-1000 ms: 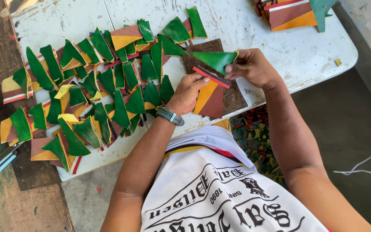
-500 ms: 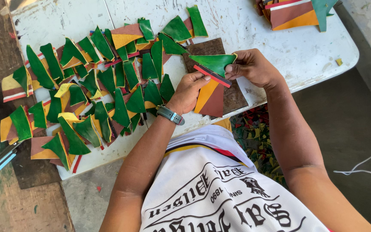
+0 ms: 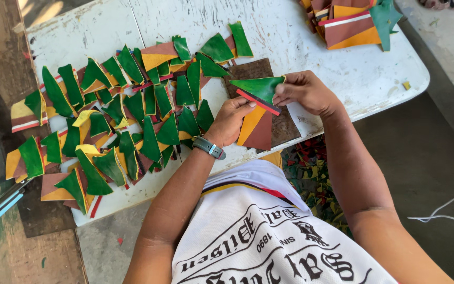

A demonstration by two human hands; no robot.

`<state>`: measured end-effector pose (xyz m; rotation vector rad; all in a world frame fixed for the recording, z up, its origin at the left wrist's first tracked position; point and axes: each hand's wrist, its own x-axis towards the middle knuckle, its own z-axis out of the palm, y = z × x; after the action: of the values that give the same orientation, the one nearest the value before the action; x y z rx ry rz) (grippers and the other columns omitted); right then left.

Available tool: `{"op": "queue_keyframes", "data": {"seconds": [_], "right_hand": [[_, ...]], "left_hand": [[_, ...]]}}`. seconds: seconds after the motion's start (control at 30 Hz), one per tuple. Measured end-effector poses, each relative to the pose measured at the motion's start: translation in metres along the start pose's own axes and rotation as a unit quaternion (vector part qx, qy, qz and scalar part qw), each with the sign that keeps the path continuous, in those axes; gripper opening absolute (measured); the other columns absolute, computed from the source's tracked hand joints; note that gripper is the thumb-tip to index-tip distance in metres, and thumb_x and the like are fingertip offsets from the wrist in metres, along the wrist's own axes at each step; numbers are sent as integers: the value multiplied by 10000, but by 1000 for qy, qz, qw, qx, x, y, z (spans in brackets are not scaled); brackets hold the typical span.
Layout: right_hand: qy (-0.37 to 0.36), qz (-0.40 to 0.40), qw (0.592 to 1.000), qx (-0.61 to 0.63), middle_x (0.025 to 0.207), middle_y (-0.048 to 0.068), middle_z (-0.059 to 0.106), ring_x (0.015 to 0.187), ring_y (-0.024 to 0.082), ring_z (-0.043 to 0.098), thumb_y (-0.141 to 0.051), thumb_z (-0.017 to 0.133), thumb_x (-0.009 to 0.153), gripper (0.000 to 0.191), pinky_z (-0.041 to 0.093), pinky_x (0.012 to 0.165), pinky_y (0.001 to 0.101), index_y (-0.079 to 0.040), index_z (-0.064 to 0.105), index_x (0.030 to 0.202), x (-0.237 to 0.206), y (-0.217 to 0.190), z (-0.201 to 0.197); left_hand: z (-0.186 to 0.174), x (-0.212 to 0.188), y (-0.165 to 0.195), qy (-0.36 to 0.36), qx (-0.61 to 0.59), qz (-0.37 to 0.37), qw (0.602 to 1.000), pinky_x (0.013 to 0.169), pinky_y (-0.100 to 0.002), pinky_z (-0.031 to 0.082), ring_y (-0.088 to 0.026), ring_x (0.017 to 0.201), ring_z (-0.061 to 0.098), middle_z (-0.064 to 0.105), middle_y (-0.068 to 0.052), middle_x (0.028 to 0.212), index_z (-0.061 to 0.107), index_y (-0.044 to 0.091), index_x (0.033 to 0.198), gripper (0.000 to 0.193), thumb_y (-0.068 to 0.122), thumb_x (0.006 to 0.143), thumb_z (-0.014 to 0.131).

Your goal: The person picks up colored foam cutout pieces from a table, aligns and stacks them into layered assemblies, and places finished stacks onto a growing pile at the side of the table. They repeat this assembly cycle with different piece combinations throughout the clip.

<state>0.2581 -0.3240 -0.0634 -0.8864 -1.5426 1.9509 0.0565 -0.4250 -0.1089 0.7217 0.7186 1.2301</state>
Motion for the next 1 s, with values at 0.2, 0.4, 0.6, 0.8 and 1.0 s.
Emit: {"op": "queue_keyframes", "data": {"seconds": [0.2, 0.4, 0.6, 0.8, 1.0], "right_hand": [[24, -54, 997, -40, 884, 88, 745, 816, 152, 740, -172, 702, 992, 177, 637, 780, 315, 3, 720, 1006, -1, 2, 3], [8, -52, 994, -93, 880, 76, 748, 822, 137, 731, -167, 715, 993, 176, 621, 781, 306, 6, 735, 1021, 0, 1, 3], [5, -39, 995, -94, 890, 83, 751, 838, 151, 736, -202, 724, 973, 217, 625, 798, 315, 4, 738, 1042, 0, -2, 4], [-17, -31, 998, 49, 965, 166, 739, 924, 271, 758, -402, 620, 1046, 450, 626, 855, 399, 42, 689, 1050, 0, -1, 1], [-14, -27, 995, 100, 1002, 172, 725, 935, 310, 746, -509, 579, 1028, 529, 623, 860, 452, 7, 655, 1118, 2, 4, 0]], "left_hand": [[-1, 0, 0, 7, 13, -5, 1000, 863, -303, 555, -135, 956, 676, 727, -90, 1080, 686, -62, 1164, 228, 110, 1026, 628], [-2, 1, 0, 7, 9, 3, 1000, 893, -304, 547, -137, 989, 670, 726, -98, 1114, 683, -65, 1180, 235, 108, 1031, 631], [0, 2, 3, 9, 11, 7, 1000, 932, -301, 544, -135, 1031, 672, 725, -98, 1158, 679, -59, 1218, 265, 109, 1020, 626], [6, -2, 7, 7, -9, -9, 1000, 893, -315, 564, -153, 1004, 683, 719, -118, 1150, 659, -66, 1226, 255, 97, 1032, 632], [3, -4, 7, 4, -27, -20, 999, 901, -314, 570, -149, 1006, 697, 726, -113, 1148, 662, -53, 1220, 263, 103, 1010, 632]]}}
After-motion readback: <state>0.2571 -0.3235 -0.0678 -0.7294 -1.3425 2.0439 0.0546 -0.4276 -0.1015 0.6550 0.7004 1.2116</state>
